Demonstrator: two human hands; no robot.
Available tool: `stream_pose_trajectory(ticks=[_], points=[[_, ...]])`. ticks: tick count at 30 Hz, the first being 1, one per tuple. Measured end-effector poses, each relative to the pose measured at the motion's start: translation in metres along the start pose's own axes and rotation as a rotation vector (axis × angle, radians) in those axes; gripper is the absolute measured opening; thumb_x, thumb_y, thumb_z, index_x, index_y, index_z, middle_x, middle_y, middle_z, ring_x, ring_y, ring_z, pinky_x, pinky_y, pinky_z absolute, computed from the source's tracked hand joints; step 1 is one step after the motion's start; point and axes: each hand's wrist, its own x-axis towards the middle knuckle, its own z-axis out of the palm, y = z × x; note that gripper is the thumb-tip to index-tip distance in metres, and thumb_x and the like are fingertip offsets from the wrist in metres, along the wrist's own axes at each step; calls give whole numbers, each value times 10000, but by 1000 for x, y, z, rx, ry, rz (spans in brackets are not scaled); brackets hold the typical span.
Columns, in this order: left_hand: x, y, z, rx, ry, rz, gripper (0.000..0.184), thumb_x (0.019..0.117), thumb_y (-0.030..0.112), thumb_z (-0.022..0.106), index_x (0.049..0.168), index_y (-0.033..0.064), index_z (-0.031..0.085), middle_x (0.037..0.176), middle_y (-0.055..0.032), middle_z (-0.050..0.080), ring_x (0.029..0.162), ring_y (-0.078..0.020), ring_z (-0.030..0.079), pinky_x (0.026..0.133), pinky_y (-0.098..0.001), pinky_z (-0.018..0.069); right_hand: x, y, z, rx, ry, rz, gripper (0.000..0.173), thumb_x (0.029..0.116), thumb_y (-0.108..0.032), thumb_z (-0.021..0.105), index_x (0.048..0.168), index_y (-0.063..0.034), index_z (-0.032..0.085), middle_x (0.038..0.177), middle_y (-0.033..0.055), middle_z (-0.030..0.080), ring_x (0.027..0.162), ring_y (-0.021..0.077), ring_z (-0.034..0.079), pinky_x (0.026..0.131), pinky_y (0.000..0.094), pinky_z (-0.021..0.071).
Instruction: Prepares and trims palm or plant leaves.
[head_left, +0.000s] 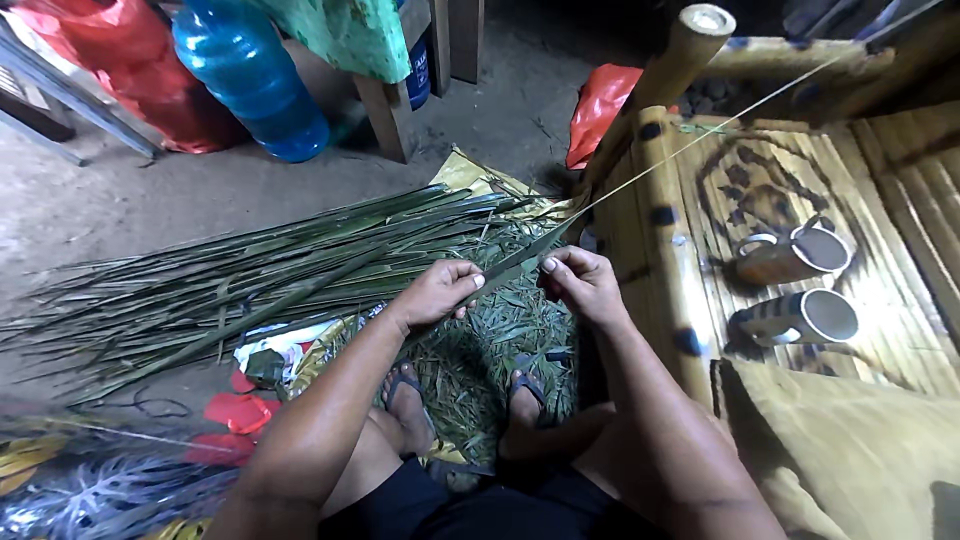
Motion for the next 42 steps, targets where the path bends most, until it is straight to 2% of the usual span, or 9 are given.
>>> stream_pose_trajectory(ticks=[6,13,16,18,21,23,28,35,42], points=[[2,6,0,-30,-9,-14,208,1075,107,490,990,5,650,692,-35,598,515,-74,547,476,-181,483,-1,-6,1,21,130,0,203,1055,-218,564,1047,-61,693,785,19,689,574,92,622,537,261,568],[5,8,-2,-40,-37,-37,200,1072,95,487,1009,10,657,696,-16,603,517,-54,544,477,-177,473,0,-2,-3,56,211,-6,194,1057,-214,563,1065,-71,694,787,21,694,576,101,629,537,272,573],[4,7,-2,-21,-22,-50,202,1072,95,490,992,9,654,696,-27,599,510,-62,533,466,-180,462,0,-6,-13,81,288,31,179,1065,-221,549,1082,-110,688,837,-9,697,622,88,643,582,276,590],[1,6,-1,13,12,-56,211,1075,98,493,972,1,650,687,-38,588,504,-73,524,463,-186,460,0,-12,-20,78,318,62,185,1072,-251,535,1088,-131,675,848,-13,691,619,82,632,565,262,574],[1,3,-3,15,17,-52,214,1077,103,489,985,4,655,706,-40,609,523,-76,551,484,-190,483,0,-14,-11,100,212,51,166,1056,-235,559,1053,-121,680,802,-16,681,589,78,622,548,263,575],[3,2,-2,7,0,-46,217,1079,106,482,992,5,653,705,-36,608,525,-72,552,488,-186,485,-3,-10,8,129,78,81,176,1042,-208,570,1038,-71,681,770,17,687,564,98,623,527,284,572],[7,2,-1,-44,-67,-87,219,1083,114,469,998,19,647,724,-21,609,523,-50,541,483,-177,475,-10,2,41,246,-230,163,205,1034,-177,573,990,-9,680,767,53,703,603,106,646,578,272,573],[4,-6,2,-134,-148,-69,239,1082,124,455,1006,10,650,692,-35,584,502,-57,529,469,-167,471,-10,3,39,188,-253,140,207,1031,-171,582,982,-3,694,772,50,710,598,96,640,574,259,567],[3,1,2,-44,-43,-1,215,1077,125,474,1014,24,654,761,-24,654,587,-70,609,530,-212,531,-12,-10,41,154,-329,71,222,1039,-188,575,1008,0,690,774,46,699,617,96,644,584,263,574]])
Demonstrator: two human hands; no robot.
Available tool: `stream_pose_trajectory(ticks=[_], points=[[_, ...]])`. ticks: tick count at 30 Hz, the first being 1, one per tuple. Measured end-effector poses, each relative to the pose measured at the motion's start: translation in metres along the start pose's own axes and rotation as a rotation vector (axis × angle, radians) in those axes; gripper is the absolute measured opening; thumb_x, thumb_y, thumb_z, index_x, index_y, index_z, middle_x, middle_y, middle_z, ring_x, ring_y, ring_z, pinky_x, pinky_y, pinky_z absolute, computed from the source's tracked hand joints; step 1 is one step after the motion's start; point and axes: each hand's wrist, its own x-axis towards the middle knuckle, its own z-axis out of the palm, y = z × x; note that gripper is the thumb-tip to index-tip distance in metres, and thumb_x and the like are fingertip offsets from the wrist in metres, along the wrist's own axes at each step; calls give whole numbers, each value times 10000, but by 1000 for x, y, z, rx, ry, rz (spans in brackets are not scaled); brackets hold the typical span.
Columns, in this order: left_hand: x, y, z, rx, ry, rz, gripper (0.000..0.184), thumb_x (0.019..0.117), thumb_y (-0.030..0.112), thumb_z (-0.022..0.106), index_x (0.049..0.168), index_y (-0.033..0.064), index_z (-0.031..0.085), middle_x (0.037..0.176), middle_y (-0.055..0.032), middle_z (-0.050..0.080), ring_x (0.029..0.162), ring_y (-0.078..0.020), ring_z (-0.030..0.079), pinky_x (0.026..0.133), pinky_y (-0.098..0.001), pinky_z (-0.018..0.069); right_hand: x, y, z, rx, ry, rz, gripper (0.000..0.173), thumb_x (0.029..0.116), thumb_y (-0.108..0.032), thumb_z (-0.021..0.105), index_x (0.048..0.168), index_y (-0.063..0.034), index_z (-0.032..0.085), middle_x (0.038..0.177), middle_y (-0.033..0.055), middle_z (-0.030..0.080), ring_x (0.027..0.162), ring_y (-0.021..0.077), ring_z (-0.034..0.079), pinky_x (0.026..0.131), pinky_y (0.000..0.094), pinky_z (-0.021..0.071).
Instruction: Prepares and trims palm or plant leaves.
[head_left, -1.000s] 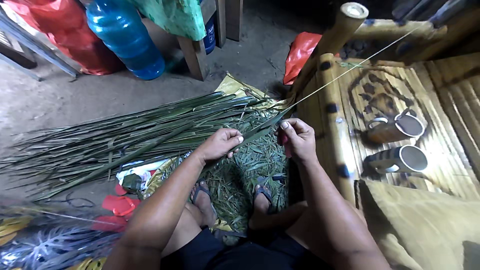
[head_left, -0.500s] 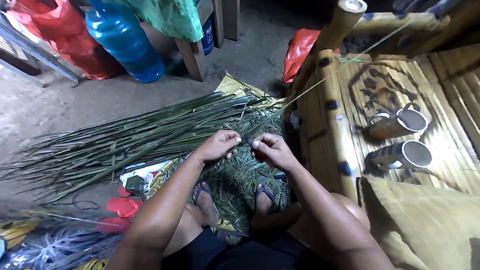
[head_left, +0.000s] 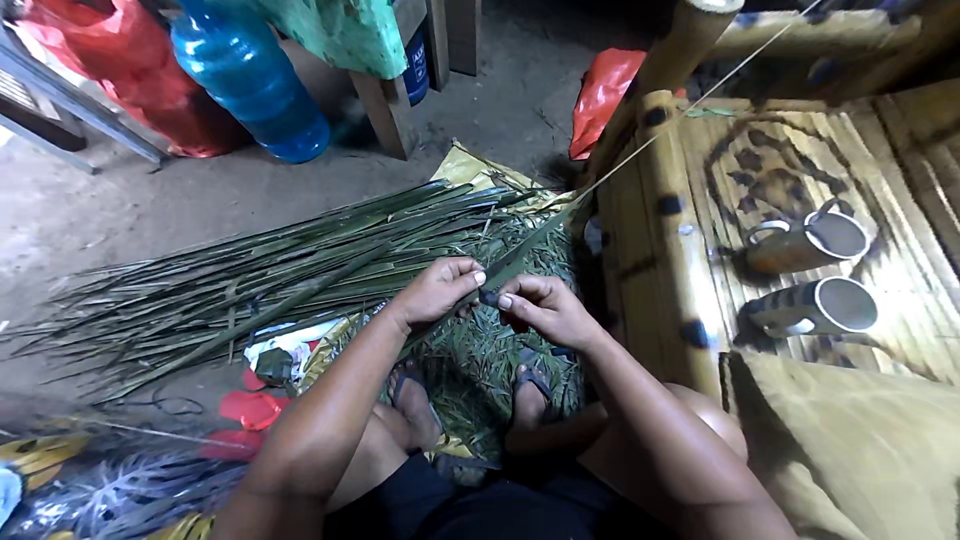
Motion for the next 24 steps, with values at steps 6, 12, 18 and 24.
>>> stream_pose_trajectory(ticks=[6,12,18,24], points=[[-2,3,4,-70,-37,5,211,1077,95,467,1017,7,650,750,-35,641,553,-63,591,496,-189,516,0,6,5,12,54,15,204,1027,-155,591,975,9,701,768,37,702,615,87,647,590,254,578],[-4,1,2,-120,-87,-6,218,1072,146,485,1005,30,658,706,-36,619,528,-71,577,496,-189,519,1,1,-16,-27,94,-76,164,1015,-134,582,987,-17,692,768,43,692,598,101,637,564,266,575],[-4,3,-2,-156,-177,-32,229,1065,140,466,994,35,656,740,-22,623,534,-40,554,484,-157,478,-3,-6,-34,-151,175,-135,167,1024,-139,586,967,-22,691,763,14,683,590,76,624,554,251,573],[-5,4,2,-56,-124,5,232,1086,155,458,1020,37,647,709,-19,582,505,-38,503,454,-146,431,-5,-9,-41,-261,240,-155,163,1029,-144,588,987,-28,695,790,2,696,613,59,638,566,237,581]])
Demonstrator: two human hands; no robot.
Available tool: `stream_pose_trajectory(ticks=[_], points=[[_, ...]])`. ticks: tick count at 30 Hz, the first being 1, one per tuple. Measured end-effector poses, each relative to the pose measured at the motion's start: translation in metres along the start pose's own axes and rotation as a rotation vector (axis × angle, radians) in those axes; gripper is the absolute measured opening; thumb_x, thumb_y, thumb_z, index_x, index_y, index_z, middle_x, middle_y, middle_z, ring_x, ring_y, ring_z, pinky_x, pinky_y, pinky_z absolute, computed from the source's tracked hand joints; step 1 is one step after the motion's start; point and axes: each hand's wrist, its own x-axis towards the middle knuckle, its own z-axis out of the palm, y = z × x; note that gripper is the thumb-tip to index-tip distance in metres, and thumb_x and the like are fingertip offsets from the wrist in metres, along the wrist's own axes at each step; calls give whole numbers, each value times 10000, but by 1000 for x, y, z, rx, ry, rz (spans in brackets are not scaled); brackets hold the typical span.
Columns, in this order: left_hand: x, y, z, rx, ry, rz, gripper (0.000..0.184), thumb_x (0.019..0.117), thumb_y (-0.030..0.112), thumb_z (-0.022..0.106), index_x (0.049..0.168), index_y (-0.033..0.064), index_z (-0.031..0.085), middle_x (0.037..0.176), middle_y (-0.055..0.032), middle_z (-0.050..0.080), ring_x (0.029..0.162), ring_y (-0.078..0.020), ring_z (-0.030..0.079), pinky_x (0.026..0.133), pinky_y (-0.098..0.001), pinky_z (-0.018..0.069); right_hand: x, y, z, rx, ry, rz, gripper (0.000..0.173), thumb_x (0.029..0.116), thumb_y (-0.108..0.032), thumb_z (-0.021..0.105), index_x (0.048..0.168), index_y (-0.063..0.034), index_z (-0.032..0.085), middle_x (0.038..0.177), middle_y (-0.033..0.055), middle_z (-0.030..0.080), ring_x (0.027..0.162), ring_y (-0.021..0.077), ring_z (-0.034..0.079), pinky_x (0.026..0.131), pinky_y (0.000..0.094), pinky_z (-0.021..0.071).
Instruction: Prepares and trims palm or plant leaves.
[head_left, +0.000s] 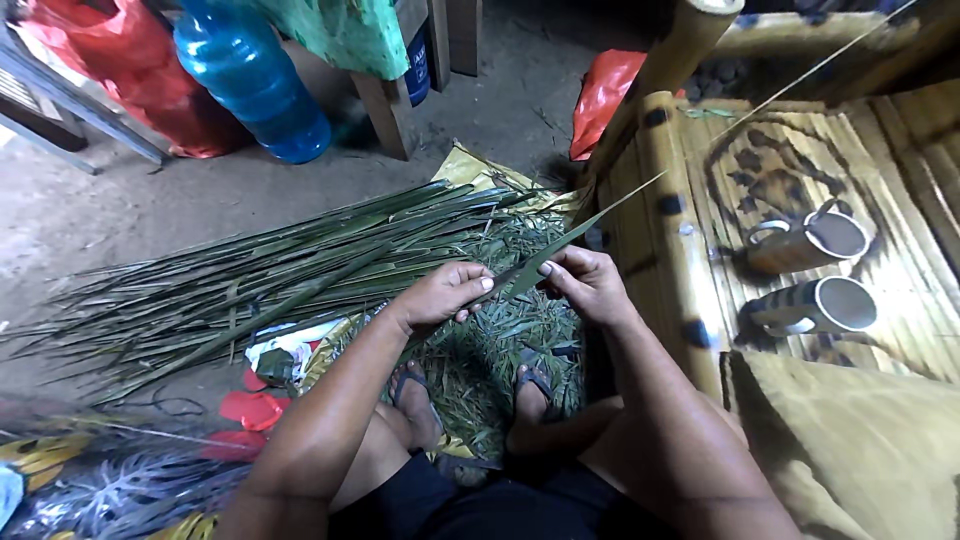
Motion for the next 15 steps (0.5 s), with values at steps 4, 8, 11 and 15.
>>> stream_pose_trajectory(ticks=[4,8,11,15], points=[[-4,-3,-1,80,47,-1,205,1085,153,470,1026,46,635,656,-14,527,492,-57,478,451,-162,413,2,-3,-23,-10,128,34,191,1054,-209,562,1065,-65,686,802,-9,684,587,59,606,532,231,549],[-4,-7,-2,175,88,-9,206,1084,160,477,1056,41,642,721,-33,574,532,-83,522,485,-197,455,2,-5,-23,122,243,112,222,1056,-196,572,1232,-99,666,852,7,694,609,81,627,551,240,571],[-5,-7,0,239,118,-20,216,1089,164,477,1058,39,650,710,-49,570,522,-104,516,486,-216,460,3,-5,-22,193,415,249,276,1072,-223,543,1305,-109,636,886,6,691,645,94,636,577,262,577],[-2,-8,0,282,142,-32,237,1097,185,466,1071,46,656,718,-51,574,530,-109,516,490,-228,457,3,-8,-20,248,429,299,308,1076,-221,528,1356,-114,596,898,-2,685,663,91,644,593,263,585]])
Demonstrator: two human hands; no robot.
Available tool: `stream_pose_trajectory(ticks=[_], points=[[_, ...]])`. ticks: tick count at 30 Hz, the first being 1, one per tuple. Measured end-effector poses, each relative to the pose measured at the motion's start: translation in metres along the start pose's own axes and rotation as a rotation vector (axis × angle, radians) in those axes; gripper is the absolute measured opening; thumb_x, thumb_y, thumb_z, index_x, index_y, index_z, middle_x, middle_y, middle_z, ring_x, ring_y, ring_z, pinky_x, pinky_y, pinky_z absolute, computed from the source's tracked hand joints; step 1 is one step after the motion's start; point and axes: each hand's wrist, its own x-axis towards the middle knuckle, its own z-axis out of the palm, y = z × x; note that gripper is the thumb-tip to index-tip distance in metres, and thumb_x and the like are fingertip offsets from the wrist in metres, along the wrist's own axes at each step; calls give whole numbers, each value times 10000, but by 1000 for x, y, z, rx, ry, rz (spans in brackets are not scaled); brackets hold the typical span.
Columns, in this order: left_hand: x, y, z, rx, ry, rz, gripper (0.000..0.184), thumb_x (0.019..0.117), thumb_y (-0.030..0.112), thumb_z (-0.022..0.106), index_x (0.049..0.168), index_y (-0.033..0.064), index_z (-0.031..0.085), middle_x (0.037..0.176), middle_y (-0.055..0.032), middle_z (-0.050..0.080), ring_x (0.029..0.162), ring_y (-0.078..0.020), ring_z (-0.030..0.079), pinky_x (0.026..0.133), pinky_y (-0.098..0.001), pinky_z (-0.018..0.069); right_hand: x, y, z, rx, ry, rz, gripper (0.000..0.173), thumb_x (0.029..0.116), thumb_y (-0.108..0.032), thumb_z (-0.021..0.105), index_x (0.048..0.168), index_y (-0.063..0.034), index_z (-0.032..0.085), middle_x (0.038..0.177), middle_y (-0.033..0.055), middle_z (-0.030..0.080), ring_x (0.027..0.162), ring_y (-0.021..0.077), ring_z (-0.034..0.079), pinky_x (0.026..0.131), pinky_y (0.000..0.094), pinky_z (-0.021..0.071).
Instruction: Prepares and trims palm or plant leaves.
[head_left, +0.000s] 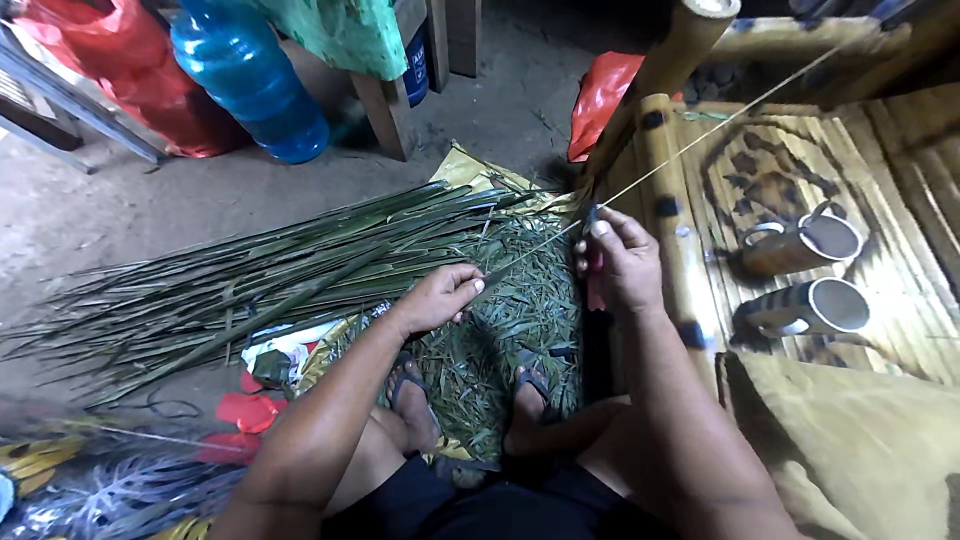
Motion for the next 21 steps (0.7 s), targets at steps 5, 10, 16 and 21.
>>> stream_pose_trajectory(ticks=[5,10,16,21], points=[[1,3,2,35,59,43,242,1093,211,485,1124,58,670,787,-41,630,566,-97,559,504,-229,487,-17,16,31,25,-190,121,286,1054,-173,556,1299,-57,650,808,28,690,586,91,620,539,258,564],[3,-5,0,91,102,112,211,1073,180,524,1129,45,676,846,-41,654,582,-90,558,522,-234,494,-12,18,27,-9,-238,148,296,1053,-180,563,1296,-42,662,813,50,694,583,101,615,526,251,553],[-1,-8,-5,218,97,183,202,1050,159,533,1087,43,695,929,-26,685,761,-69,631,703,-259,552,9,-5,-12,19,26,166,313,1071,-210,536,1352,-85,595,867,-5,679,624,82,624,559,248,564],[-1,-10,-4,314,28,169,279,956,205,700,1192,56,706,1038,-40,733,917,-81,694,865,-310,586,14,-17,-28,54,182,115,311,1095,-228,480,1380,-129,556,820,-41,646,578,61,591,521,224,537]])
